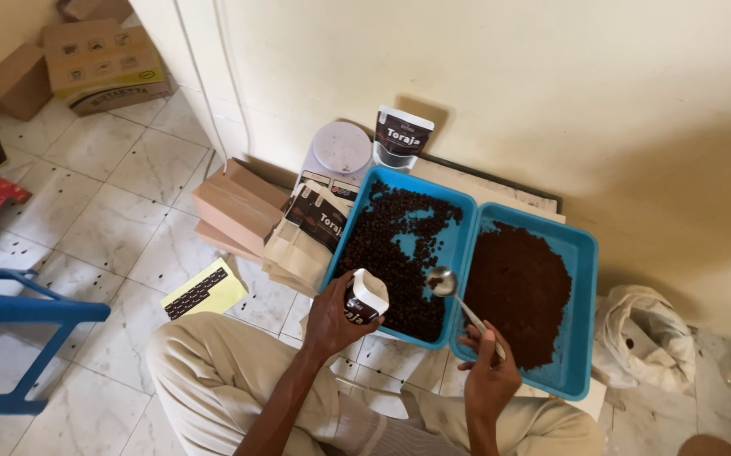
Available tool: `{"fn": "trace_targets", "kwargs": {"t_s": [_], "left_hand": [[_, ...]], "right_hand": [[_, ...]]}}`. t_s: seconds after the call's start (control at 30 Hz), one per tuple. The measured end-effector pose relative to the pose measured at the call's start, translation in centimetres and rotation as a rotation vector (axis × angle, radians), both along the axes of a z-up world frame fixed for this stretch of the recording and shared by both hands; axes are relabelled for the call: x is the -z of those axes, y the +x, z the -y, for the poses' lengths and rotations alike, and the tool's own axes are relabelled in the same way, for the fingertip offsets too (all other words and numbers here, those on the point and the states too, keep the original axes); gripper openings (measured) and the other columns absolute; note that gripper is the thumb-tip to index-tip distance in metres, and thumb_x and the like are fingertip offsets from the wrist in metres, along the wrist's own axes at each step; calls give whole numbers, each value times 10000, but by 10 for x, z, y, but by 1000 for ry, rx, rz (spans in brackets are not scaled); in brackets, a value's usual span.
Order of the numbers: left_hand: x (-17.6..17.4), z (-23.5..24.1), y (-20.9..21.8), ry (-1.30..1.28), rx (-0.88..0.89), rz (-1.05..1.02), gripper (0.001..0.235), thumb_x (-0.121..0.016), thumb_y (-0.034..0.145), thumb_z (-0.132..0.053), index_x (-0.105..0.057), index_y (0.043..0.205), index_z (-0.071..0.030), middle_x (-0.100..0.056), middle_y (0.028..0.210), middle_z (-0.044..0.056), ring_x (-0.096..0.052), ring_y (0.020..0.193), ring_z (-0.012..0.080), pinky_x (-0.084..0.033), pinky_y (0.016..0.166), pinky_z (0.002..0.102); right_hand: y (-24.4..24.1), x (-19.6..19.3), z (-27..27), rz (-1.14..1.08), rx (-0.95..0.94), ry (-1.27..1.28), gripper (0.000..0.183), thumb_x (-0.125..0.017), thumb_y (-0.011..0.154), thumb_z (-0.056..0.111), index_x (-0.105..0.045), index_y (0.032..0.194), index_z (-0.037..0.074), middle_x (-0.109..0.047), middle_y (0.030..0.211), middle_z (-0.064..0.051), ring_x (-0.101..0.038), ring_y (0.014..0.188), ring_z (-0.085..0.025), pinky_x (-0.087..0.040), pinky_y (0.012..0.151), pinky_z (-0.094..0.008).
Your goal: Scooping roasted coffee beans from a tray into a small container using a spoon.
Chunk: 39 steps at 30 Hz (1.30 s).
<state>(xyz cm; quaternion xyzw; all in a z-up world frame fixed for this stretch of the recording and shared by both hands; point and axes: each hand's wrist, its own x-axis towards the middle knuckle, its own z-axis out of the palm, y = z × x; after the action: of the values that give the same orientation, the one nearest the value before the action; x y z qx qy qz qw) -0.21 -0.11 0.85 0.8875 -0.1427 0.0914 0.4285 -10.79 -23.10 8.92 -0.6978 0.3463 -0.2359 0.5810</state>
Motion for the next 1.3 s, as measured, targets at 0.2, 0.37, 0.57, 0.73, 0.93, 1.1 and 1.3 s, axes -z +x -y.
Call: {"fn": "trace_targets", "kwargs": {"t_s": [0.2,0.37,0.57,0.73,0.93,1.1,1.3], "left_hand": [[0,1,-1,14,35,-60,987,-876,703,-587,-468,1481,-137,-666,1314,121,-651,1149,334,-576,843,513],[3,1,-1,54,24,-98,1013,-897,697,-574,-451,1487,-124,-658,1319,134,-646,1153,340,-561,871,525],[14,-1,3,31,-16,-138,1001,-889,701,-567,-457,1491,-128,-645,1370,108,-618,1239,316,-547,898,563],[14,-2,4,29,-12,-125,990,-894,706,-572,-471,1476,-117,-649,1358,121,-624,1226,323,-556,898,543],[12,-2,4,-19,-39,-149,994,-909,688,-547,-476,1466,-106,-652,1351,136,-635,1214,324,-579,885,507],[9,-2,5,-68,-7,-56,972,-916,706,-507,-480,1453,-64,-656,1328,162,-644,1205,331,-600,884,479],[10,-1,6,-10,-26,-125,1010,-915,687,-537,-464,1476,-96,-643,1366,137,-617,1248,329,-550,932,523]], "right_hand": [[-15,-6,-19,9,-187,-309,413,-557,1058,283,-685,1347,17,-811,1105,-122,-815,832,-195,-655,519,-290],[-22,-3,-21,159,-507,-788,339,-571,1055,232,-719,1327,91,-815,1164,-29,-824,892,-121,-639,617,-269],[-15,27,3,62,-444,-749,366,-537,1072,240,-697,1345,57,-785,1220,-60,-798,973,-155,-692,615,-307],[1,64,13,-24,-450,-694,406,-564,1054,319,-701,1392,139,-819,1136,-17,-759,693,-117,-617,565,-296],[11,76,3,12,-471,-545,411,-563,1042,335,-700,1367,124,-814,1148,-59,-814,932,-148,-696,597,-317],[11,72,-5,13,-488,-442,420,-572,1032,327,-692,1364,98,-805,1194,-62,-819,980,-170,-703,584,-317],[5,66,-9,-25,-431,-294,440,-573,1018,366,-707,1352,112,-803,1210,-73,-819,965,-175,-671,564,-315]]}}
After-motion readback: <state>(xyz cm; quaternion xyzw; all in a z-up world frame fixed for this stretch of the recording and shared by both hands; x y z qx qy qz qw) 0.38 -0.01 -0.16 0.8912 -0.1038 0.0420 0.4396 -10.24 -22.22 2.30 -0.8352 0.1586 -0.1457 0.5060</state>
